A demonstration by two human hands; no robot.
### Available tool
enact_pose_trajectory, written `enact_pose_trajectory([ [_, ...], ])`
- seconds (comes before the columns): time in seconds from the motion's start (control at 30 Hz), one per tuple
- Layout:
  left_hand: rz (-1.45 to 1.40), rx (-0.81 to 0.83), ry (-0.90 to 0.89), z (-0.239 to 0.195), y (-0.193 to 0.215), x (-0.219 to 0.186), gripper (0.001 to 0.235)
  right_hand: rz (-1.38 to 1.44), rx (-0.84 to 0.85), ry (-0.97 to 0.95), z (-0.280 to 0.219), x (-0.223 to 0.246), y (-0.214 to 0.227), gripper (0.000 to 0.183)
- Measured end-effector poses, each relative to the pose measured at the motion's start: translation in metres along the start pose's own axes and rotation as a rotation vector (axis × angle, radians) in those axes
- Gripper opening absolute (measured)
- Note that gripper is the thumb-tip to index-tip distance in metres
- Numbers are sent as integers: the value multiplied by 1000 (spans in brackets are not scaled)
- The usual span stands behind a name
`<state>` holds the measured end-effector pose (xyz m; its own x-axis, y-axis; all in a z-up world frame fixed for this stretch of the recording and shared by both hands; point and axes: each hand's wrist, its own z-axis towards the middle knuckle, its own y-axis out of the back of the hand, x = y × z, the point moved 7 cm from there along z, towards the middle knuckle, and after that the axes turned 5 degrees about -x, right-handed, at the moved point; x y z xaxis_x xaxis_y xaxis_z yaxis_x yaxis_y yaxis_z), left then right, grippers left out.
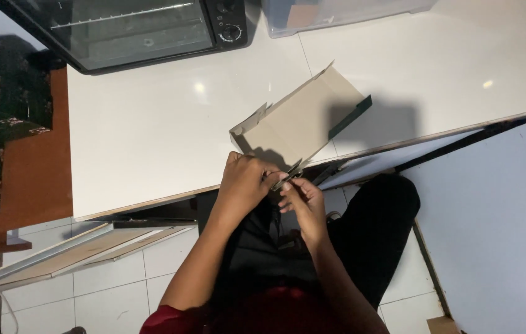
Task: Assembling a small cardboard box from a flat template by folding and tucking flaps.
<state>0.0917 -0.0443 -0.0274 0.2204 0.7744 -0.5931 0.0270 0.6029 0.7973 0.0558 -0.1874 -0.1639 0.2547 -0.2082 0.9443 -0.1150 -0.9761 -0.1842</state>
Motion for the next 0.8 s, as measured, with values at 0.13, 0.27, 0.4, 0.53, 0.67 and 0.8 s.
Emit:
enact_pose_trajectory([
  [0.13, -1, 11, 10, 0, 3, -7, 14, 37, -24, -20, 2, 0, 5, 41],
  [0.27, 7, 39, 2, -4, 0, -7, 13, 64, 29, -3, -5, 6, -5, 51],
  [0.4, -6, 18, 16, 0, 4, -5, 21, 54, 0, -15, -7, 12, -4, 35],
  [0.53, -27, -6, 18, -1, 7, -6, 20, 103, -20, -62, -6, -15, 9, 30],
  [0.67, -31, 2, 14, 0, 9, -9, 20, 243, -33, -72, -6, -24, 6, 26],
  [0.8, -66, 25, 27, 0, 7, -10, 24, 309, -37, -95, -1, -39, 8, 27],
])
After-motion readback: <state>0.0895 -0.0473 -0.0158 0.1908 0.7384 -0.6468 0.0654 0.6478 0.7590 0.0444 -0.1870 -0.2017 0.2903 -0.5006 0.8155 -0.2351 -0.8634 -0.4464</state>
